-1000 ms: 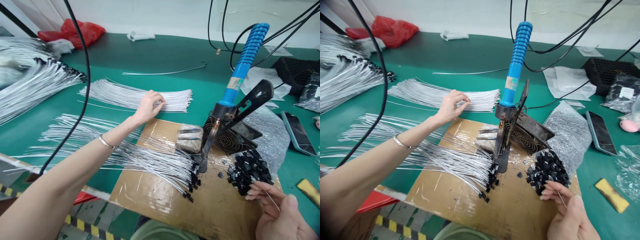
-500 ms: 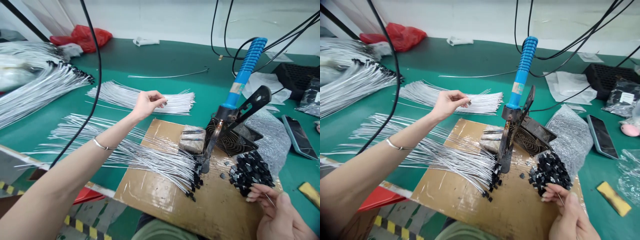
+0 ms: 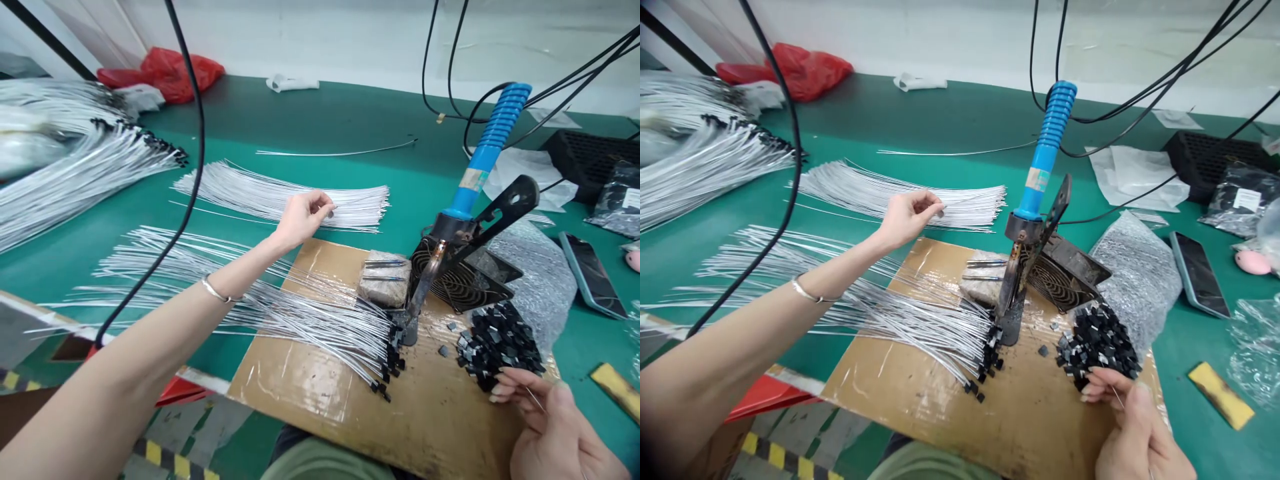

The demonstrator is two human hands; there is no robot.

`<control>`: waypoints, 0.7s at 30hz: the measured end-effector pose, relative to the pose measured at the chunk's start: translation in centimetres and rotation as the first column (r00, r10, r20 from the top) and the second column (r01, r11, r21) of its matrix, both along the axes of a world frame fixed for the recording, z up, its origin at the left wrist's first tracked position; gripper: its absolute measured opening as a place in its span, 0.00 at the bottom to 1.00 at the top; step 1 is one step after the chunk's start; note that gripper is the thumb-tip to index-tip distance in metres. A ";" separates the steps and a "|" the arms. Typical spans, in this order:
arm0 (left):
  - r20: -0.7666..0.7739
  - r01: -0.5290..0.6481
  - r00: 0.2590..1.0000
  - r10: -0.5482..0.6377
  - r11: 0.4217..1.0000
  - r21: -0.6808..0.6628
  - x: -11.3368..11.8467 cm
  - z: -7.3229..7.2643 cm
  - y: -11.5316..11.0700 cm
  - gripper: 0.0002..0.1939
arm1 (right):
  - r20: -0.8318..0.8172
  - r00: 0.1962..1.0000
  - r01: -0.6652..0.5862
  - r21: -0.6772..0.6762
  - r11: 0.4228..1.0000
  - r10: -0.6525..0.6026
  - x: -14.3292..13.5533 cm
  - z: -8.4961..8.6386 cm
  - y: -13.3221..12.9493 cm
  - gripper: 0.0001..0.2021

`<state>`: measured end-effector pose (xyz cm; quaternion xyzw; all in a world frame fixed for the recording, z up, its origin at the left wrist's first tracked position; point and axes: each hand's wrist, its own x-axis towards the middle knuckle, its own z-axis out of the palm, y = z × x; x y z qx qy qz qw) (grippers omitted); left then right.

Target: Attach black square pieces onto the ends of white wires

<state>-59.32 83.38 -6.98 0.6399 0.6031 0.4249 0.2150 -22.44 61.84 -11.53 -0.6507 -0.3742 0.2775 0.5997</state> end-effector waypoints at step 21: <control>0.195 0.489 0.863 -0.466 0.675 -0.552 1.8 5.5 -14.1 0.09 | -0.052 0.859 -0.512 -0.060 0.857 0.510 -10.4 4.0 -0.3 0.09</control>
